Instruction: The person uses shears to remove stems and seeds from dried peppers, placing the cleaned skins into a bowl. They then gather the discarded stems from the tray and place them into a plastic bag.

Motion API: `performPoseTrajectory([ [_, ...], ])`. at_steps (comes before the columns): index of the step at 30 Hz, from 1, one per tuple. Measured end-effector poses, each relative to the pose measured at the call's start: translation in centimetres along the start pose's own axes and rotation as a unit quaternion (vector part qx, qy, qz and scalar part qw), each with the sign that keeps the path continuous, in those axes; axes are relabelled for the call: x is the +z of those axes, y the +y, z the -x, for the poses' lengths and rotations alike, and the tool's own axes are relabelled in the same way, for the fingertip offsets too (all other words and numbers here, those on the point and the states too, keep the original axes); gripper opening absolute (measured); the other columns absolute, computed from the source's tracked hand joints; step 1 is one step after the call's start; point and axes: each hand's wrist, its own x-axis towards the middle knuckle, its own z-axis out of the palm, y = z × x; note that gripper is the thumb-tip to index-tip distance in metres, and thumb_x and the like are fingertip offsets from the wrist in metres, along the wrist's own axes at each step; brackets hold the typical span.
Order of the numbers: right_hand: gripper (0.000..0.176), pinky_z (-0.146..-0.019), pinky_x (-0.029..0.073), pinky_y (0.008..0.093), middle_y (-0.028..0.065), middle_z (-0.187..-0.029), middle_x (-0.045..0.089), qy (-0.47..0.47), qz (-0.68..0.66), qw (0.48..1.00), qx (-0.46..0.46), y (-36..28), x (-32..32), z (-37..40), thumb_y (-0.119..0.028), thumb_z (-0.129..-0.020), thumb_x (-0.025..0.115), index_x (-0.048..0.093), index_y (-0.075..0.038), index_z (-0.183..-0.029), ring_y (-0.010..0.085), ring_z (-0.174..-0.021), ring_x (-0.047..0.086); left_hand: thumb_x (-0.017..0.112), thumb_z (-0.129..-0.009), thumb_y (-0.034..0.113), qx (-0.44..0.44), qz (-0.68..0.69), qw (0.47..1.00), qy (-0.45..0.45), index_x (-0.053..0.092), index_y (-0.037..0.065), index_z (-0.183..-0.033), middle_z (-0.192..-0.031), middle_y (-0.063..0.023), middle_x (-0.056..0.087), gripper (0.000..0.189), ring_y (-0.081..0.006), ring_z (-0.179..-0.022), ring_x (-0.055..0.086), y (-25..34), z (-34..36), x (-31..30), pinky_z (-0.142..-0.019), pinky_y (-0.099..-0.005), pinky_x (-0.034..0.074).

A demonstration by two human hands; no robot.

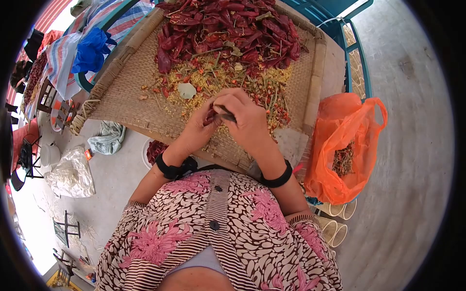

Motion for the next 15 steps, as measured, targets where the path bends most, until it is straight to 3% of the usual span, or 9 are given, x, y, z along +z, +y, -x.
performPoseTrajectory([
  [4,0.009,-0.062,0.049,0.0278,0.0033,-0.086,0.062,0.041,-0.115,0.985,0.122,-0.6,0.6,0.7,-0.008,-0.090,0.062,0.058,-0.003,-0.096,0.0153,-0.070,0.061,0.053,-0.096,0.005,-0.030,-0.003,0.999,-0.011,0.047,0.003,-0.133,-0.107,-0.0023,0.060,0.038,-0.0079,-0.095,0.053,0.5,0.0,0.0,-0.082,-0.0229,0.044],
  [6,0.010,-0.054,0.046,0.0257,0.0025,-0.081,0.061,0.047,-0.230,0.944,0.231,-1.0,0.5,0.7,-0.012,-0.093,0.060,0.058,-0.002,-0.096,0.0118,-0.062,0.058,0.052,-0.097,0.005,-0.024,-0.020,0.999,-0.027,0.050,0.002,-0.131,-0.102,-0.0010,0.061,0.034,-0.0060,-0.090,0.051,0.5,-0.2,-0.2,-0.079,-0.0221,0.044],
  [12,0.015,-0.040,0.029,0.0200,-0.0023,-0.061,0.049,0.048,-0.436,0.831,0.343,-0.6,0.3,0.7,-0.019,-0.096,0.057,0.059,-0.005,-0.095,0.0032,-0.043,0.037,0.054,-0.096,0.004,-0.002,-0.044,0.998,-0.034,0.050,0.002,-0.131,-0.089,0.0029,0.057,0.035,-0.0043,-0.077,0.045,1.0,0.1,-0.4,-0.068,-0.0195,0.041],
  [15,0.015,-0.040,0.029,0.0187,-0.0043,-0.057,0.044,0.026,-0.583,0.696,0.417,0.4,-0.3,0.6,-0.019,-0.096,0.057,0.059,-0.004,-0.096,0.0029,-0.043,0.037,0.055,-0.095,0.003,-0.001,-0.044,0.998,-0.044,0.052,0.002,-0.127,-0.082,0.0028,0.055,0.033,-0.0040,-0.074,0.044,1.6,-0.1,-0.5,-0.065,-0.0191,0.040],
])
